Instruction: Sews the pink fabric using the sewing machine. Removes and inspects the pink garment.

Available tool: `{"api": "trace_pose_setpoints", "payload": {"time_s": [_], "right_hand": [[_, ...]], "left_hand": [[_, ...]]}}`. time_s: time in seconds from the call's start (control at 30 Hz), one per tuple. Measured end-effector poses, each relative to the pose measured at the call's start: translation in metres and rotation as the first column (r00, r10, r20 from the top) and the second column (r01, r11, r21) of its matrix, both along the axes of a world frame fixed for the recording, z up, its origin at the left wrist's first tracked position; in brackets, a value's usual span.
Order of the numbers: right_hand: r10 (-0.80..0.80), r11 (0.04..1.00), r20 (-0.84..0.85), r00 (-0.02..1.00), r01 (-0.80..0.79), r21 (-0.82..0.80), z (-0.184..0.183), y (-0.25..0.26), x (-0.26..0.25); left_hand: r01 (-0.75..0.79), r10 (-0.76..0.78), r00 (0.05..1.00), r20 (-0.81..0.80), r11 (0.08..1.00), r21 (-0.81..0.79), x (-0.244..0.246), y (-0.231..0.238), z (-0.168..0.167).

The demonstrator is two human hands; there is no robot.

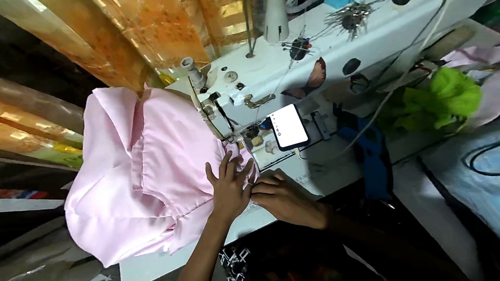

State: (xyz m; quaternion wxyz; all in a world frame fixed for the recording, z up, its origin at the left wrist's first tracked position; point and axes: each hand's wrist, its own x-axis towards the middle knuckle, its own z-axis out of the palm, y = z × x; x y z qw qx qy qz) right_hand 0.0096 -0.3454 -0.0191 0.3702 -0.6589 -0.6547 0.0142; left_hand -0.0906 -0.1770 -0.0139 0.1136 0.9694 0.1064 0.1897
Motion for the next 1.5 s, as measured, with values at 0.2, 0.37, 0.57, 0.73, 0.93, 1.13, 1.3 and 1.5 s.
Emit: {"api": "trace_pose_setpoints", "payload": {"time_s": [0.2,0.37,0.57,0.73,0.93,1.13,1.3,1.5], "right_hand": [[-0.045,0.999,-0.018,0.999,0.045,0.006,-0.001,0.004,-0.006],[-0.077,0.997,-0.045,0.996,0.078,0.026,0.000,0.010,-0.005],[-0.050,0.998,-0.094,0.994,0.052,0.017,0.002,0.021,0.001],[-0.039,0.998,-0.108,0.993,0.044,0.045,0.000,0.026,0.006],[-0.111,0.992,-0.150,0.983,0.099,-0.084,0.018,0.035,0.006],[-0.004,0.998,-0.212,0.977,0.016,0.057,0.034,0.039,0.008],[0.212,0.977,-0.212,0.954,-0.206,0.049,0.011,0.008,0.021],[0.147,0.989,-0.098,0.984,-0.145,0.025,0.001,-0.009,0.020]], "left_hand": [[0.027,-0.027,1.000,0.015,1.000,-0.010,0.002,0.006,-0.001],[0.051,-0.051,0.999,0.012,0.999,0.012,0.007,0.014,-0.003],[0.053,-0.054,0.999,0.003,0.998,0.024,0.014,0.023,-0.001],[0.089,-0.089,0.996,0.020,0.996,0.022,0.016,0.031,0.003],[0.262,-0.241,0.957,-0.164,0.958,0.116,0.000,0.064,0.073],[0.488,-0.391,0.867,-0.311,0.794,0.363,-0.013,0.077,0.127],[0.436,-0.372,0.883,-0.285,0.876,0.206,-0.056,-0.001,0.110],[-0.152,0.191,0.967,-0.171,0.964,0.218,-0.034,-0.045,0.080]]}}
